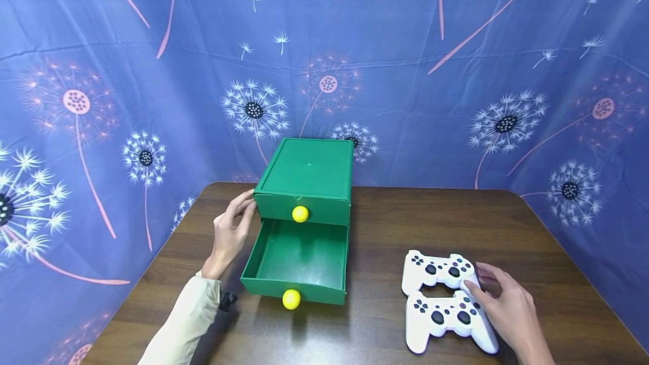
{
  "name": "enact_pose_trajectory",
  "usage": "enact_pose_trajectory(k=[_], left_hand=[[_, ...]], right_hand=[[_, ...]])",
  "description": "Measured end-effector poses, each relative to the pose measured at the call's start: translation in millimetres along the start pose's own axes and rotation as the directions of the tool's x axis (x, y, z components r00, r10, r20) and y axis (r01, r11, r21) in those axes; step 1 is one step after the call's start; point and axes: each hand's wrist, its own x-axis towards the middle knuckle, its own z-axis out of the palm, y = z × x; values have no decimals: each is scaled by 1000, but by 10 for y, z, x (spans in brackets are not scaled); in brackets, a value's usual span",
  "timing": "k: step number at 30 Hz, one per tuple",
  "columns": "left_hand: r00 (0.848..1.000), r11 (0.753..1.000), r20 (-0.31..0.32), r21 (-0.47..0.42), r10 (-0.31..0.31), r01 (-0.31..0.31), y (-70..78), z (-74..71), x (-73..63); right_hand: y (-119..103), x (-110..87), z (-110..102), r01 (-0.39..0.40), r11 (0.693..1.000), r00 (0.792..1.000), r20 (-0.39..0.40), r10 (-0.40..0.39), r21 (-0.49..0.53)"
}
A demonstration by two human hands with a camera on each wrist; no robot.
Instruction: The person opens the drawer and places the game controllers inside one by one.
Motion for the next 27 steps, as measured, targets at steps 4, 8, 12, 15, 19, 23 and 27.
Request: enact_pose_trajectory(k=[4, 8, 12, 15, 19, 23, 27], left_hand=[[1000, 1000, 1, 5, 2, -2, -8, 1, -7], [1000, 1000, -9, 1, 13, -13, -15, 6, 0], [1000, 1000, -12, 6, 16, -16, -14, 6, 4], [1000, 1000, -11, 11, 14, -14, -11, 4, 5], [1000, 1000, -15, 9, 12, -12, -10, 5, 7], [1000, 1000, -19, 13, 15, -15, -12, 9, 2], [1000, 1000, -26, 19, 15, -15, -10, 14, 1]], right_hand=[[31, 28, 29, -13, 1000, 999, 32, 13, -10], [57, 66, 54, -22, 1000, 998, 62, 23, -16], [81, 99, 62, -29, 999, 996, 82, 30, -20], [98, 123, 56, -36, 999, 995, 93, 39, -31], [117, 150, 55, -61, 997, 991, 120, 66, -46], [125, 174, 55, -85, 995, 985, 145, 92, -54], [127, 184, 68, -45, 997, 991, 126, 52, -64]])
